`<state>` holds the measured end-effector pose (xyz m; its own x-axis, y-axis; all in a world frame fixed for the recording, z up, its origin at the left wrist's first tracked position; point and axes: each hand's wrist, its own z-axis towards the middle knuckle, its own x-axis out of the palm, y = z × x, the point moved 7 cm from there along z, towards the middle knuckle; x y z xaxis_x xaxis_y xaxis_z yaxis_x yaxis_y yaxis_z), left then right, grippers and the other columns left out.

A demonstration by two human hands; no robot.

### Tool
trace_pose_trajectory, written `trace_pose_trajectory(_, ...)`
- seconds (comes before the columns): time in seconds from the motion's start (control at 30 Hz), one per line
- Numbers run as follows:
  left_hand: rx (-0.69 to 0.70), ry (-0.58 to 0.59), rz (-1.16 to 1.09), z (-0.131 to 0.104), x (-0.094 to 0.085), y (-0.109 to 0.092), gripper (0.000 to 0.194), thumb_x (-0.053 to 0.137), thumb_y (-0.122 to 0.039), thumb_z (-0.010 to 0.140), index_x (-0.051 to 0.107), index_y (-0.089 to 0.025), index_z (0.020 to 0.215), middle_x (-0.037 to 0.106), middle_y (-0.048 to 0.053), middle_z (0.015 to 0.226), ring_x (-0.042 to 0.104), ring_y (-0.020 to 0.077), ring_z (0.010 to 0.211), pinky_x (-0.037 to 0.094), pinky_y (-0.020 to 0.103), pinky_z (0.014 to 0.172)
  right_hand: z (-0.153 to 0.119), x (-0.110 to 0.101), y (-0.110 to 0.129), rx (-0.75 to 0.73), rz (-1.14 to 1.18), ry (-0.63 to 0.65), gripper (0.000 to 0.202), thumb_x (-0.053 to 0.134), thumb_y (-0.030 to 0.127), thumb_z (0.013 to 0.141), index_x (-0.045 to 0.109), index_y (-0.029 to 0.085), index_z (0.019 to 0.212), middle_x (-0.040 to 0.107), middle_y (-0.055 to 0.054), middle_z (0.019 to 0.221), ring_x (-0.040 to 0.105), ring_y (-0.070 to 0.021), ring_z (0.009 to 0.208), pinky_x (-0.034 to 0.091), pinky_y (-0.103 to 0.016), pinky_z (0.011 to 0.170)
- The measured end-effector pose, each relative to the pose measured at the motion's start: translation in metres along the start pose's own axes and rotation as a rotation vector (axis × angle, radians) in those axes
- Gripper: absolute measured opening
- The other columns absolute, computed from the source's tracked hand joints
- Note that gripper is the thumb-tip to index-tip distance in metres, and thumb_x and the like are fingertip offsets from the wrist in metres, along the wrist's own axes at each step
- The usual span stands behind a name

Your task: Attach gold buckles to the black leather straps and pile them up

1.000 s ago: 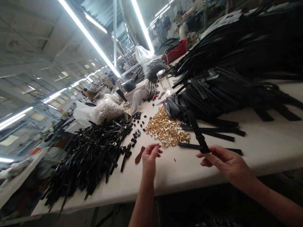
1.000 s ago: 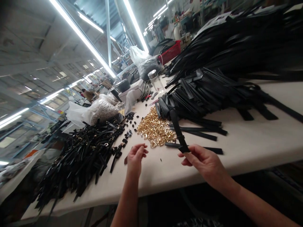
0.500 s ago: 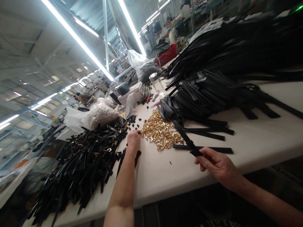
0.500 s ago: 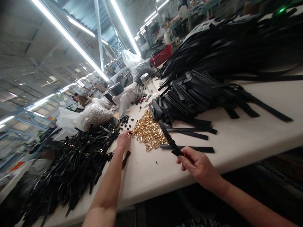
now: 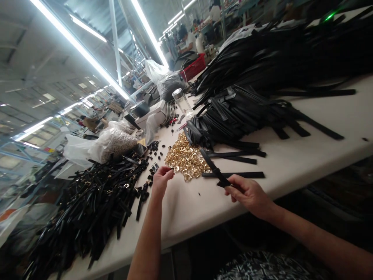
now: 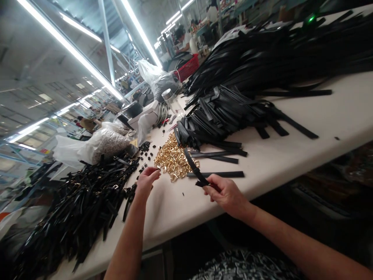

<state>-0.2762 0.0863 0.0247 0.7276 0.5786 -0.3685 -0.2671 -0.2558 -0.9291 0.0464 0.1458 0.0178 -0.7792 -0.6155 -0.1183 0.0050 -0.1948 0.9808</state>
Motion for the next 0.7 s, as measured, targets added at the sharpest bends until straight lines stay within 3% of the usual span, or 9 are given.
trace_pose_trajectory(0.13,-0.075,0.070,-0.285,-0.058,0.031,-0.005,0.036,0.080,-0.038,0.062,0.061,-0.019,0.086,0.062,-0.001,0.076,0.062,0.0110,0.066,0.050,0.024,0.066,-0.006,0.008,0.007,-0.007,0.016,0.025,0.023,0.053,0.038,0.093,0.058,0.018,0.084,0.063,-0.001,0.070,0.060,-0.0134,0.054,0.045,-0.022,0.050)
trace_pose_trajectory(0.3,-0.134,0.151,-0.501,-0.109,0.070,-0.019,0.032,0.083,-0.027,0.060,0.055,-0.018,0.070,0.059,-0.002,0.079,0.055,0.0072,0.066,0.047,0.018,0.063,-0.012,0.018,0.020,-0.028,0.017,0.040,0.021,0.054,0.036,0.093,0.060,0.018,0.082,0.063,0.000,0.070,0.056,-0.0122,0.053,0.041,-0.021,0.050)
trace_pose_trajectory(0.47,-0.164,0.222,-0.676,-0.132,0.096,-0.031,0.026,0.084,-0.019,0.061,0.058,-0.016,0.064,0.058,-0.003,0.072,0.050,0.0055,0.059,0.043,0.016,0.056,-0.015,0.019,0.031,-0.068,-0.055,0.032,0.019,0.056,0.033,0.092,0.060,0.018,0.081,0.058,0.002,0.067,0.050,-0.0122,0.055,0.036,-0.022,0.051)
trace_pose_trajectory(0.7,-0.156,0.215,-0.704,-0.139,0.108,-0.035,0.027,0.090,-0.030,0.058,0.068,-0.016,0.066,0.060,-0.002,0.060,0.052,0.0067,0.053,0.044,0.017,0.052,-0.014,0.016,0.038,-0.096,-0.120,0.007,0.019,0.058,0.033,0.092,0.060,0.018,0.080,0.056,0.001,0.066,0.049,-0.0133,0.058,0.034,-0.022,0.054)
